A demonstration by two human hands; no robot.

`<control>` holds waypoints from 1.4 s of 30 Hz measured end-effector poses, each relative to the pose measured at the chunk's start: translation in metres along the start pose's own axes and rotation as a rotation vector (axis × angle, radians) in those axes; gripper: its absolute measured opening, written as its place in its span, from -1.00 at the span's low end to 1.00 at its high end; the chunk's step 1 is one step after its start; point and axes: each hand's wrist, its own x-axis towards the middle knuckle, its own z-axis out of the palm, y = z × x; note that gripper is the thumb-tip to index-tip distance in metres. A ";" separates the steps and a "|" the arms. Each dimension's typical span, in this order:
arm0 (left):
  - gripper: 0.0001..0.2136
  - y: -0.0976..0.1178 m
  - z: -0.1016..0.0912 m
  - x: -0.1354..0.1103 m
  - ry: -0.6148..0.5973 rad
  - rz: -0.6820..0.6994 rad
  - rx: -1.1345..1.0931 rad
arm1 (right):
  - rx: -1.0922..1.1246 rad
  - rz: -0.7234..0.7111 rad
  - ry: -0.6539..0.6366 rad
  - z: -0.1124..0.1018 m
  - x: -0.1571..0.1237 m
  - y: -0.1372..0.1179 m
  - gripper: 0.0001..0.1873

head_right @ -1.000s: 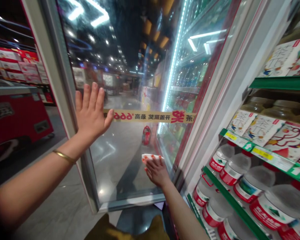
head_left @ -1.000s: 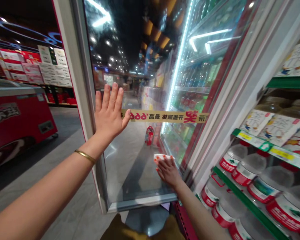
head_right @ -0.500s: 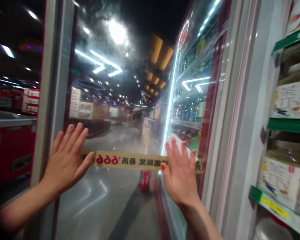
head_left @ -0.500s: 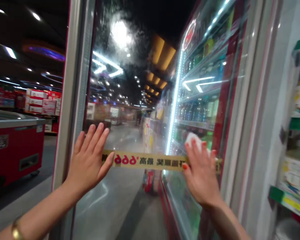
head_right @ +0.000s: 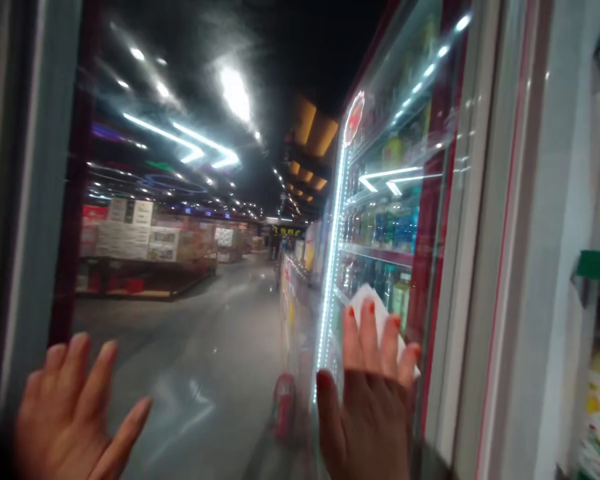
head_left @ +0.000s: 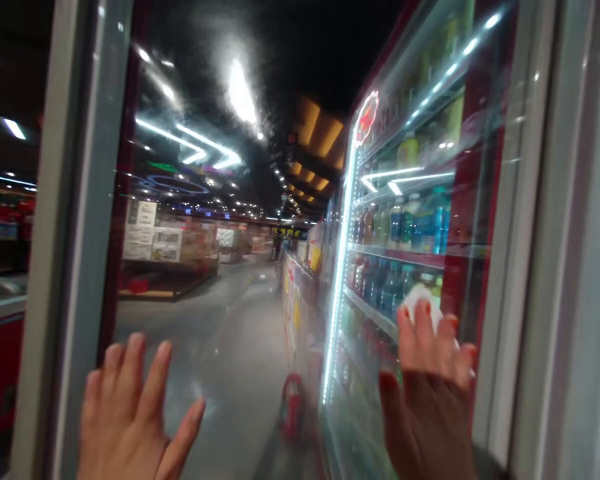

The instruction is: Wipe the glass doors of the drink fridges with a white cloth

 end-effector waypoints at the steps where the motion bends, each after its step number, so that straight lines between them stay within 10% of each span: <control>1: 0.07 0.010 0.000 0.017 -0.018 -0.011 0.000 | 0.035 0.037 -0.026 -0.001 0.012 -0.012 -0.16; 7: 0.00 0.069 0.010 0.071 -0.071 -0.091 0.017 | 0.201 -0.069 -0.256 0.002 -0.043 -0.061 -0.10; 10: -0.05 0.091 0.009 0.059 -0.093 -0.150 0.027 | 0.135 0.319 -0.179 -0.004 -0.067 -0.033 -0.17; 13: -0.08 0.099 0.001 0.061 -0.122 -0.250 -0.016 | 0.114 0.560 -0.062 0.002 -0.033 -0.035 -0.18; 16: -0.10 0.093 -0.006 0.086 -0.094 -0.302 -0.032 | 0.209 0.256 -0.175 0.013 -0.005 -0.083 -0.13; 19: -0.10 0.084 -0.009 0.107 -0.058 -0.287 -0.017 | 0.268 0.002 -0.257 0.014 -0.038 -0.109 -0.14; 23: -0.06 0.080 -0.006 0.107 -0.033 -0.236 -0.003 | 0.157 0.337 -0.122 0.004 -0.079 -0.056 -0.15; 26: 0.02 0.078 -0.002 0.100 -0.011 -0.189 0.027 | 0.183 0.505 -0.042 0.005 -0.024 -0.025 -0.17; 30: 0.00 0.062 -0.001 0.096 0.008 -0.122 0.060 | 0.237 0.216 -0.072 0.014 0.056 -0.068 -0.14; 34: -0.06 0.035 -0.001 0.109 0.080 -0.054 0.070 | 0.261 -0.137 -0.240 0.016 0.008 -0.098 -0.10; 38: 0.01 0.016 0.008 0.136 0.083 0.042 0.033 | 0.145 -0.015 -0.147 0.017 -0.020 -0.029 -0.12; 42: -0.04 0.013 0.017 0.146 0.093 0.062 0.016 | 0.079 0.258 -0.010 0.017 0.073 0.017 -0.20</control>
